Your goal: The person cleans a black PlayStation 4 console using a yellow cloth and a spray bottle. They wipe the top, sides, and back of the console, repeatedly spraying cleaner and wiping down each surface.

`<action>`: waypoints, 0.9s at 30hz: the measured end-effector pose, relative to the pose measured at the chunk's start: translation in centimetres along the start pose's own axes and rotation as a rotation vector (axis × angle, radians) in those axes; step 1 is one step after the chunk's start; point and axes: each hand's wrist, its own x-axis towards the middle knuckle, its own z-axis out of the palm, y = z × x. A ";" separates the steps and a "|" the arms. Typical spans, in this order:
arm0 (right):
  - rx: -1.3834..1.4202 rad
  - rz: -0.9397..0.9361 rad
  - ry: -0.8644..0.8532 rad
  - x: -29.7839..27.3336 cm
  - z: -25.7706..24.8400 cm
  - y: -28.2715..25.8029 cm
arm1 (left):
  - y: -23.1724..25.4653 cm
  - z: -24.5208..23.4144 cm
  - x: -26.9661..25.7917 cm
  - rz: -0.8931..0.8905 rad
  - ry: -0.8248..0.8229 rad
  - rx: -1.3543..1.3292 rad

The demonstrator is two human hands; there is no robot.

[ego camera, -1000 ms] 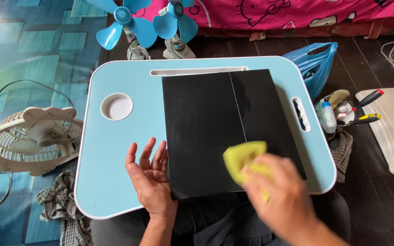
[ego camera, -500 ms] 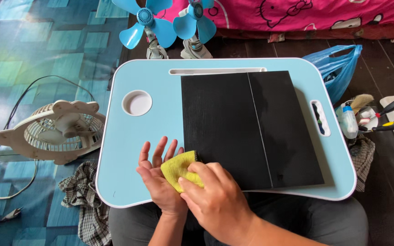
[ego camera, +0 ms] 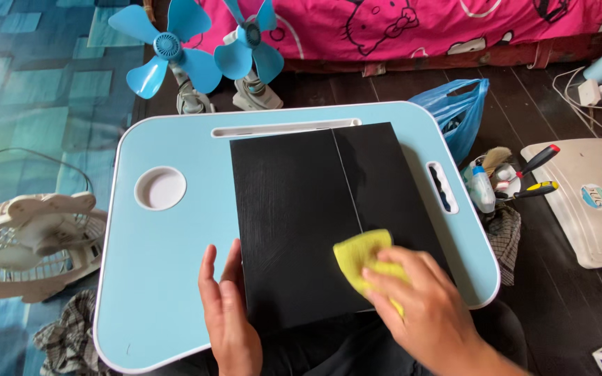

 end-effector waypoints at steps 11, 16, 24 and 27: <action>-0.049 0.121 0.041 15.9 7.3 3.5 | -1.6 0.2 -0.4 0.057 0.090 0.031; 0.344 -0.484 -0.071 4.9 4.7 -6.1 | -2.3 -0.3 0.0 0.071 0.091 -0.212; 0.078 -0.349 0.032 16.2 8.2 -0.1 | -0.8 0.3 -0.1 0.067 0.025 -0.197; 0.088 -0.260 0.085 18.0 9.1 -0.5 | -0.2 -0.3 -0.2 0.029 0.005 -0.235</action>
